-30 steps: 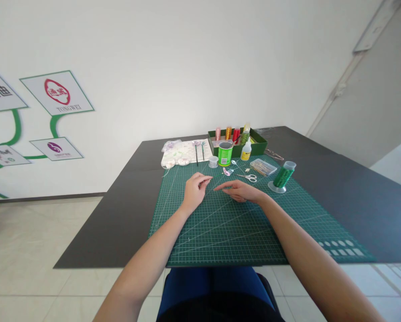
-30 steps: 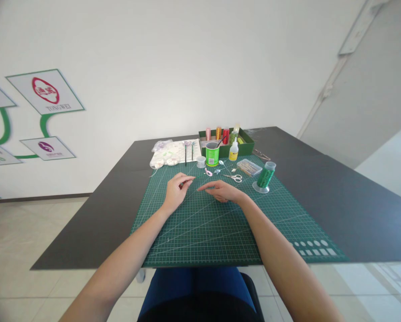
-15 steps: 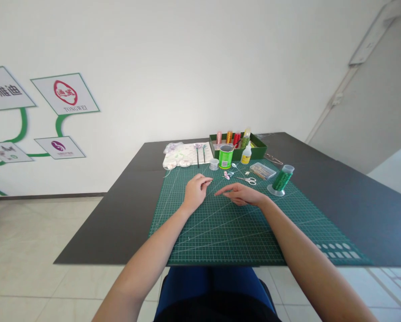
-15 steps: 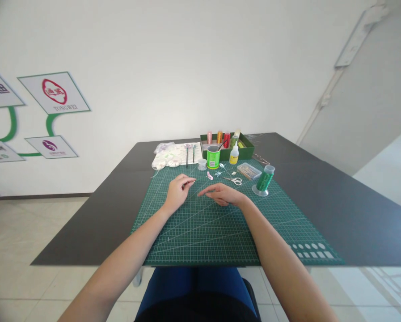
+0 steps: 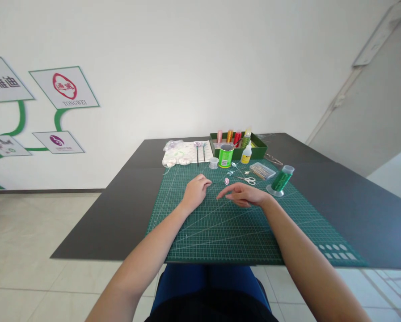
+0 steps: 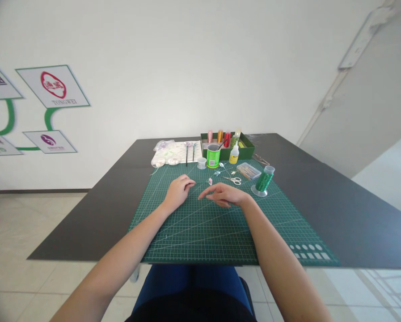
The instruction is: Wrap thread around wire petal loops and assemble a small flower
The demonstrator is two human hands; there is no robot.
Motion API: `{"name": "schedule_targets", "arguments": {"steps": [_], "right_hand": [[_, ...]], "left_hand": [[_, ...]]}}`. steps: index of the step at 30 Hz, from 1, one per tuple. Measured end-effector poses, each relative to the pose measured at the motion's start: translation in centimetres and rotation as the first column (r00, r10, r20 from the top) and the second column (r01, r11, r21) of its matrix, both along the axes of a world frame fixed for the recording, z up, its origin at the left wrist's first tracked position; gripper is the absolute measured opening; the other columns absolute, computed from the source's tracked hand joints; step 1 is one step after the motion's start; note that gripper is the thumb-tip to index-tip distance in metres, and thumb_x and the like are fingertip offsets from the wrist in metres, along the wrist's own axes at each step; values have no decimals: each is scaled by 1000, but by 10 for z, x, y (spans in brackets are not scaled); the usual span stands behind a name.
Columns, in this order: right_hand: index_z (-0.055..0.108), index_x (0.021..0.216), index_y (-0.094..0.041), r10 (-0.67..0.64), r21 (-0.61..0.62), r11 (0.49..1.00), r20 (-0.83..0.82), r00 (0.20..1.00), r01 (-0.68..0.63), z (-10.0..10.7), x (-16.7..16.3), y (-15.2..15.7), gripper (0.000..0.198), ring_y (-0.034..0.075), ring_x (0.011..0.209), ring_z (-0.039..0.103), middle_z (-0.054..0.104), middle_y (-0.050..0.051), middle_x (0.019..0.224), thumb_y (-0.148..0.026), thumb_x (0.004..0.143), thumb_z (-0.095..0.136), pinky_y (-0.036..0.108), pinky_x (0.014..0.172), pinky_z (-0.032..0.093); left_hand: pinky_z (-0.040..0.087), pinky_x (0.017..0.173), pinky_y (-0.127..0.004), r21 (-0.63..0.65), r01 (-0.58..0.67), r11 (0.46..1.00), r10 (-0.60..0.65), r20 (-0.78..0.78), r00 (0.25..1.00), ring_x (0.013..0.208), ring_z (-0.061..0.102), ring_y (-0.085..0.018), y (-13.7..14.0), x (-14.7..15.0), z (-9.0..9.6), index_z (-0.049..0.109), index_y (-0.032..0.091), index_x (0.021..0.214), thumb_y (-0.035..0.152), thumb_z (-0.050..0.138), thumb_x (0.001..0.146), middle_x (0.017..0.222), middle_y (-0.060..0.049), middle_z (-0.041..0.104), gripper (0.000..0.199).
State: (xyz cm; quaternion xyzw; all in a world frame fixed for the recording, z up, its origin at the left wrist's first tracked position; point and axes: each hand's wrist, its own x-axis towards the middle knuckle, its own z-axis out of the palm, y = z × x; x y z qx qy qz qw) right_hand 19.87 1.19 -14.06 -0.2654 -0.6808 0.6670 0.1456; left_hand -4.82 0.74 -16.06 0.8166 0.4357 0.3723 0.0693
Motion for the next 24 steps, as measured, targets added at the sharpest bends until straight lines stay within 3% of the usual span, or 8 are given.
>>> {"name": "schedule_targets", "arguments": {"steps": [9, 24], "right_hand": [[61, 141, -6, -121, -3, 993, -57, 991, 121, 7, 9, -2, 56, 7, 31, 29, 40, -13, 37, -37, 95, 65, 19, 34, 23], [56, 149, -7, -238, -67, 970, -83, 968, 233, 5, 19, 4, 62, 6, 34, 20, 34, -14, 40, -35, 94, 66, 20, 34, 20]], "left_hand": [[52, 73, -28, -45, 87, 995, -94, -200, 975, 89, 69, -19, -9, 6, 4, 77, 20, 97, 9, 57, 96, 95, -5, 70, 23], [54, 78, -29, -38, 152, 988, -157, -279, 947, 94, 69, -19, -17, 11, 10, 76, 17, 97, 7, 54, 98, 99, -5, 72, 25]]}}
